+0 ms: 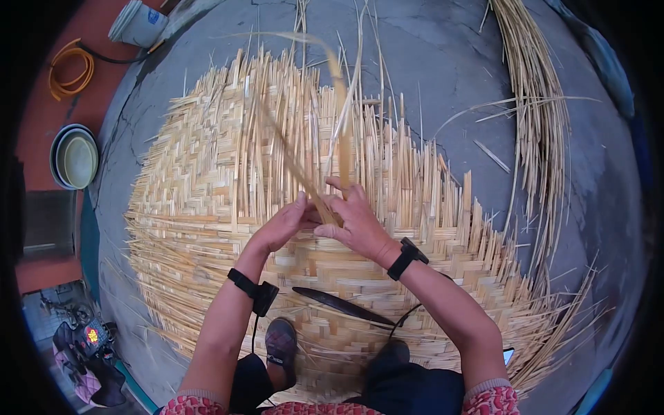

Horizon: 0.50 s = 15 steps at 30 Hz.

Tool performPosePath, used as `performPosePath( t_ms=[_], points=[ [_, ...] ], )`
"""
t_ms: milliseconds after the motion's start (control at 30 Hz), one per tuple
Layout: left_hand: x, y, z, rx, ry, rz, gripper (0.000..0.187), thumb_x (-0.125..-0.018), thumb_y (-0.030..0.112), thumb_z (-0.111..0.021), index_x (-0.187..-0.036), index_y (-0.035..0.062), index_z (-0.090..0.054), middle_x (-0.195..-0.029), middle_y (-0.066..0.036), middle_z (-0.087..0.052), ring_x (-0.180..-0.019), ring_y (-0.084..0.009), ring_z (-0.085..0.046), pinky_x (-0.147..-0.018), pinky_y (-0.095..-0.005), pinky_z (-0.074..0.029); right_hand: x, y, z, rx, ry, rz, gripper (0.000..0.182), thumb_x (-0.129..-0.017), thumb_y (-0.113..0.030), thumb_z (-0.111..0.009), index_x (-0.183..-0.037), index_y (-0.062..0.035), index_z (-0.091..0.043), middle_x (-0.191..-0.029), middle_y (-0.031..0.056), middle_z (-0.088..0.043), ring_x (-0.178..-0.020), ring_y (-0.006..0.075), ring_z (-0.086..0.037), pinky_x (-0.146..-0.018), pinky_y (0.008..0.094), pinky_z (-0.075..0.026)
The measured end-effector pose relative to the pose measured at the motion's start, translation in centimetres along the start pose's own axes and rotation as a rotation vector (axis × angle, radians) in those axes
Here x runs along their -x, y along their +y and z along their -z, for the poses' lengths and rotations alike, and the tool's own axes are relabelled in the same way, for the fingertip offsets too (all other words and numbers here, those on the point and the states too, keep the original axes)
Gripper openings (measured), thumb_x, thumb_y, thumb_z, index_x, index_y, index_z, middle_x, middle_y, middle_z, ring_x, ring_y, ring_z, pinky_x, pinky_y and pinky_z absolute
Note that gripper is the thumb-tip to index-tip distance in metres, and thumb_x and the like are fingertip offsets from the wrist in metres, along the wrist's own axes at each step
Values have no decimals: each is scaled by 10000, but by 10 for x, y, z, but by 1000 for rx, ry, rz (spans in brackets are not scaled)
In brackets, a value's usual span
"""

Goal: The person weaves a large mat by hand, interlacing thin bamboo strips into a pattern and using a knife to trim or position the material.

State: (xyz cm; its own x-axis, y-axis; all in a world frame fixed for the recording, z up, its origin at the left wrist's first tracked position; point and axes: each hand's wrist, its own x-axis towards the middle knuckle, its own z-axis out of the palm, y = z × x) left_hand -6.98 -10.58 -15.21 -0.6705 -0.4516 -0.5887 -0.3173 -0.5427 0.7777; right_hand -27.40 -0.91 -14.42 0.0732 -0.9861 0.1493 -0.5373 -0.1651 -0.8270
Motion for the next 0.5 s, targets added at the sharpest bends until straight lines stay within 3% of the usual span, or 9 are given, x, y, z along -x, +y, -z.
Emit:
performPosePath(
  t_ms=[33,67,133,167,267,367,467,500],
  points=[
    [14,9,11,-53,60,-59,851,-1076,651,-215,-1412,-68,-523,-1214,-223,-694,-1182,-295,-656,-1079,-401,-498,18,-3,-10,-111,173,-168,541,-972,-376,-682,-1398,-60,-577,-1446,196,-485,-1351,314,-463,-1146,416,-377],
    [23,6,28,-106,283,-183,814,-1087,625,-257,-1400,-76,-525,-1188,-218,-701,-1160,-294,-666,-1054,-398,-512,35,-4,-15,-116,173,-158,541,-972,-376,-682,-1398,-60,-577,-1446,196,-485,-1351,314,-463,-1146,416,-377],
    [40,-14,61,-97,897,-376,532,-1116,399,-377,-1313,-54,-575,-1080,-178,-709,-1056,-249,-683,-960,-371,-552,63,-8,-21,-668,335,-605,447,-1003,-281,-648,-1379,-50,-579,-1445,154,-495,-1347,253,-481,-1140,383,-383],
    [47,-31,77,-244,1169,-299,366,-1080,258,-472,-1289,-19,-588,-1037,-136,-692,-985,-204,-676,-879,-331,-565,71,-15,-24,-678,333,-599,447,-1003,-281,-648,-1379,-50,-579,-1445,154,-495,-1347,253,-481,-1140,383,-383],
    [66,-47,96,-72,1123,-147,325,-1044,194,-546,-1304,3,-583,-1028,-101,-673,-949,-165,-661,-826,-302,-555,85,-31,-21,-679,352,-510,364,-1013,-201,-613,-1341,-42,-597,-1395,107,-540,-1313,198,-507,-1118,343,-397],
    [102,-8,123,-80,1000,-187,330,-1020,147,-587,-1312,-4,-574,-1037,-83,-667,-945,-135,-648,-816,-300,-551,93,-20,8,-852,569,-554,294,-994,-114,-595,-1280,-57,-631,-1293,51,-597,-1232,158,-547,-1069,308,-428],
    [193,23,152,-869,658,-194,341,-999,82,-624,-1339,63,-604,-1002,-51,-686,-934,-144,-653,-829,-310,-532,106,-4,31,-778,516,-554,285,-978,-83,-600,-1260,-62,-640,-1268,39,-598,-1183,151,-566,-1043,304,-446],
    [236,18,156,-944,610,-103,314,-987,66,-640,-1301,71,-635,-984,-47,-690,-930,-141,-650,-847,-307,-527,109,-2,28,-724,441,-586,282,-967,-51,-597,-1245,-58,-642,-1232,27,-604,-1166,153,-585,-1026,300,-459]
  ],
)
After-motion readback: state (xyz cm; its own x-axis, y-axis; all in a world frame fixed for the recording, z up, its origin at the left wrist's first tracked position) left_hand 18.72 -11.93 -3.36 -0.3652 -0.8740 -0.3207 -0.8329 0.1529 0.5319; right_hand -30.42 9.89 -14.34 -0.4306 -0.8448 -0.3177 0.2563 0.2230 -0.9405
